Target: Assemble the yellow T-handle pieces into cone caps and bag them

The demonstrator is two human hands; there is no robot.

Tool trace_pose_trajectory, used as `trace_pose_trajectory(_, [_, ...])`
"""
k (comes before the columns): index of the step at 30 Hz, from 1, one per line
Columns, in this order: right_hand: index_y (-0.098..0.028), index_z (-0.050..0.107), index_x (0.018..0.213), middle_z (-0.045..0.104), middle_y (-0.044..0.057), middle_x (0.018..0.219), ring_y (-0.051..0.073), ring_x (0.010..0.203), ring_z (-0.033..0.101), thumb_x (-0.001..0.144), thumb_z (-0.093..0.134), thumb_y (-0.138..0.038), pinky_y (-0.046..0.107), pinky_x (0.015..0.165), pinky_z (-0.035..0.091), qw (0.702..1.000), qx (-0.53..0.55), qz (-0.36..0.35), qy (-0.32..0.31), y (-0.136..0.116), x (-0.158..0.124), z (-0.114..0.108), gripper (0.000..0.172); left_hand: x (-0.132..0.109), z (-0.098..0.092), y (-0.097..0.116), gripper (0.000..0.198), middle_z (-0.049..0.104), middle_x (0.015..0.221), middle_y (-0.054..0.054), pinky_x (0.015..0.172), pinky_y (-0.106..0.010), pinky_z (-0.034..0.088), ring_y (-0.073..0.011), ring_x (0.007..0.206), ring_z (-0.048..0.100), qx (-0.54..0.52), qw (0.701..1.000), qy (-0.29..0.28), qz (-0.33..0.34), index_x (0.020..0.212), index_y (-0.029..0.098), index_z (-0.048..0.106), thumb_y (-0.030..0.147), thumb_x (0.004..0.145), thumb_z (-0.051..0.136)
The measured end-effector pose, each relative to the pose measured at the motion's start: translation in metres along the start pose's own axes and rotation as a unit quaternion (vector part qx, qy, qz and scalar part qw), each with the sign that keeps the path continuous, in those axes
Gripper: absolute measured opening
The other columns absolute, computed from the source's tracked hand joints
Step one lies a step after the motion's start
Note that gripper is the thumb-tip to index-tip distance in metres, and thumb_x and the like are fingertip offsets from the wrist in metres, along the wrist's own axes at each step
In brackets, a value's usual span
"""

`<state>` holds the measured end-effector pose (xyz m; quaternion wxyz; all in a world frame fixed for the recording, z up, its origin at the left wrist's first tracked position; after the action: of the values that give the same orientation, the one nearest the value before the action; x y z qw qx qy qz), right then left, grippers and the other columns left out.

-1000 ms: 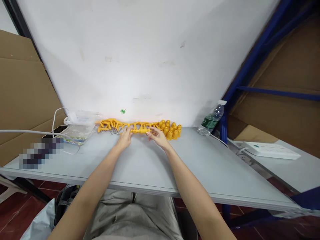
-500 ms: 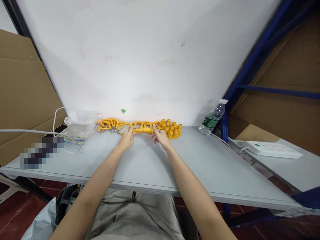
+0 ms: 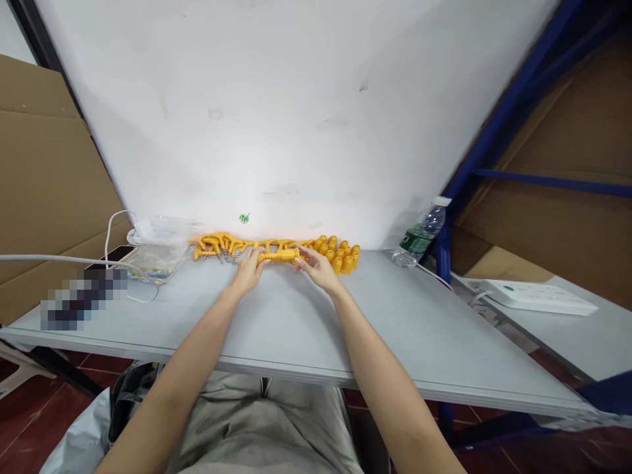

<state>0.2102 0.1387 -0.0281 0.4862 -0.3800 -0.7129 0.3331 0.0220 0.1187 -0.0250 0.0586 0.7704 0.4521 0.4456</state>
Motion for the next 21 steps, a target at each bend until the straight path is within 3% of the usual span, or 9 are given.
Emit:
trace_pose_trajectory(12, [-0.02,0.063,0.124,0.067,0.007,0.105,0.014,0.06,0.064,0.078,0.065,-0.05,0.04,0.078,0.056,1.0,0.016,0.006,0.005,0.0038,0.0003,0.0014,0.054,-0.0005,-0.0079,0.0023,0.019,0.062,0.107,-0.008,0.092,-0.035,0.045,-0.021,0.102,0.057,0.015,0.999,0.034,0.001,0.108,0.02,0.056,0.028,0.093,0.048])
trace_pose_trajectory(21, [-0.016,0.066,0.113,0.071,0.007,0.084,0.018,0.06,0.063,0.073,0.065,-0.064,0.038,0.071,0.055,0.999,0.024,0.039,0.021,0.0042,-0.0012,0.0011,0.062,-0.0005,-0.0069,0.001,0.019,0.062,0.105,-0.008,0.091,-0.036,0.045,-0.0216,0.101,0.057,0.017,0.999,0.03,-0.009,0.109,0.021,0.057,0.026,0.092,0.048])
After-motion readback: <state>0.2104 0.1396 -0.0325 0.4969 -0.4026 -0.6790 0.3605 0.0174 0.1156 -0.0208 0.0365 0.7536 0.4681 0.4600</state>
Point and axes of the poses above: each hand's wrist, its own x-axis towards the middle knuckle, its own z-axis out of the palm, y = z × x, the point moved 9 cm from there along x, towards the middle knuckle
